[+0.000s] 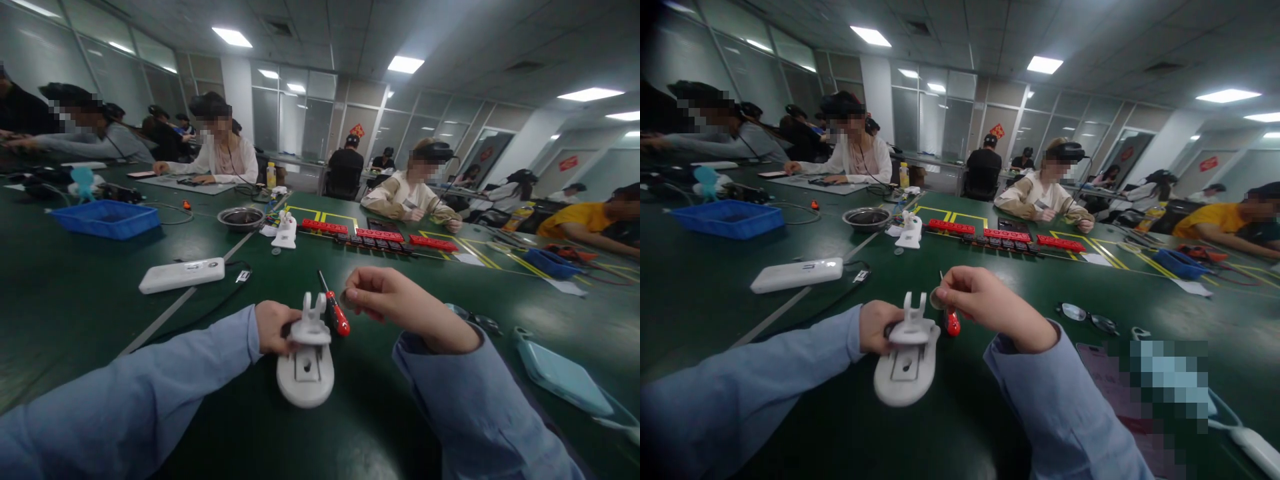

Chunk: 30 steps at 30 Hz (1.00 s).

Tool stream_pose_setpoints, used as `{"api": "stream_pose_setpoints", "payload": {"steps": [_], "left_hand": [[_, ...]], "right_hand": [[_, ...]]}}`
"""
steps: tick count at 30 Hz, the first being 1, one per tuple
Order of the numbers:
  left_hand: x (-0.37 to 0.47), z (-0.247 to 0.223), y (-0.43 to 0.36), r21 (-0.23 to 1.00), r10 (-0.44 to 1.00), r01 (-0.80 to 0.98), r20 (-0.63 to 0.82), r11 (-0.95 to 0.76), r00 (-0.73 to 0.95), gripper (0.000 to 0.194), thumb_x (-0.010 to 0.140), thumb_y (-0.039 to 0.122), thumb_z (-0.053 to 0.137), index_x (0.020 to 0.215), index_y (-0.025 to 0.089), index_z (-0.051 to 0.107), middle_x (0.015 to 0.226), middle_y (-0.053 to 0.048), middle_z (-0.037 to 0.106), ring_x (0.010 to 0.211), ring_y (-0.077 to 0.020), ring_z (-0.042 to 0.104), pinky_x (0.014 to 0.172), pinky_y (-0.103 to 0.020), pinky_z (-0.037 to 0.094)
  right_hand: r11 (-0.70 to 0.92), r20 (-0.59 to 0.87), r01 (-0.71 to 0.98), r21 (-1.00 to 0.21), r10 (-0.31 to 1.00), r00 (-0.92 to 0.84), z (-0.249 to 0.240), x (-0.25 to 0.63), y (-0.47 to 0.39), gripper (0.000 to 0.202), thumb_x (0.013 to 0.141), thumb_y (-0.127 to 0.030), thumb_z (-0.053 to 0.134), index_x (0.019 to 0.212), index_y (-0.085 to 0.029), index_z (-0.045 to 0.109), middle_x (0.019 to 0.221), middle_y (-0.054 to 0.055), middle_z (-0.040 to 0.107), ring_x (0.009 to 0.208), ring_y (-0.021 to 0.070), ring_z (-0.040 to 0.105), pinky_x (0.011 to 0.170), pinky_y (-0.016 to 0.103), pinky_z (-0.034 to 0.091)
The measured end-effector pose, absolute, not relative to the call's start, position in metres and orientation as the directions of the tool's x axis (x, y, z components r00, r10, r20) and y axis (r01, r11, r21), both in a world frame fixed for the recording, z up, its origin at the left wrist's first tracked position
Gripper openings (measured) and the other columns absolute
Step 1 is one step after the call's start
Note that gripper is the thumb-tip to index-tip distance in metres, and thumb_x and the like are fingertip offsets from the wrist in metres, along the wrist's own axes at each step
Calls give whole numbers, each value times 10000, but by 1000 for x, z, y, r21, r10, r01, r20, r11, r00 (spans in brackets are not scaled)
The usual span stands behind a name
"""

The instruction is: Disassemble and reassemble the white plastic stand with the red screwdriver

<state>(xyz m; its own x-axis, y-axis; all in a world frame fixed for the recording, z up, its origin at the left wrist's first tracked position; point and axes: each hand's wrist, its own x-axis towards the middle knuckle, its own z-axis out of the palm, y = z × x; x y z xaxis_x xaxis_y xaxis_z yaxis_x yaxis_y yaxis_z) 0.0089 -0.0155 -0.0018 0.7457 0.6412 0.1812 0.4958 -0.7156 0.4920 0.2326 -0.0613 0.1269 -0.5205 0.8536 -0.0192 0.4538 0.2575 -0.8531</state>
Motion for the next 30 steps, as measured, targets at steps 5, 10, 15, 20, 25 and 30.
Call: {"api": "stream_pose_setpoints", "payload": {"steps": [5, 10, 15, 20, 25, 30], "left_hand": [[5, 4, -15, 603, 779, 575, 129, -553, 614, 497, 807, 437, 269, 722, 114, 637, 617, -57, 579, 562, -146, 537, 535, -238, 383], [6, 11, -18, 656, 820, 566, 149, -500, 552, 325, 762, 338, 389, 754, 127, 637, 648, -28, 597, 611, -142, 534, 573, -231, 387], [11, 22, -23, 686, 830, 569, 91, -453, 551, 216, 691, 263, 446, 714, 136, 618, 606, -4, 568, 587, -140, 524, 539, -227, 370], [13, 32, -29, 650, 852, 632, 48, -423, 521, 178, 680, 283, 475, 680, 154, 598, 589, 9, 556, 563, -140, 523, 508, -228, 344], [16, 39, -36, 609, 862, 674, 30, -417, 506, 215, 709, 312, 454, 645, 161, 592, 581, 6, 559, 560, -138, 530, 501, -231, 323], [13, 39, -34, 557, 840, 678, 66, -479, 539, 220, 711, 303, 446, 615, 156, 577, 558, -1, 531, 549, -138, 509, 513, -239, 312]], "right_hand": [[281, -47, 556, -782, 863, -502, 108, 219, -58, 89, 805, -247, 504, 774, -164, 513, 627, -25, 549, 482, 83, 496, 436, 196, 384], [569, 311, 722, -393, 822, -477, 82, 201, -53, 38, 713, -231, 654, 724, -199, 637, 762, 4, 526, 678, 119, 493, 582, 242, 382], [714, 497, 680, -168, 657, -567, 58, 190, -50, 42, 711, -233, 654, 740, -204, 642, 931, 48, 501, 808, 163, 477, 644, 272, 403], [761, 540, 644, -71, 573, -617, 49, 188, -50, 99, 805, -237, 528, 879, -180, 562, 1018, 78, 512, 862, 172, 501, 660, 263, 434], [758, 410, 632, -162, 634, -655, 61, 186, -58, 193, 771, -102, 511, 941, -164, 445, 995, 71, 513, 809, 159, 511, 670, 263, 444], [761, 375, 594, -259, 647, -664, 71, 183, -65, 265, 733, -2, 434, 939, -165, 406, 1014, 78, 474, 842, 160, 487, 729, 285, 428]]}}
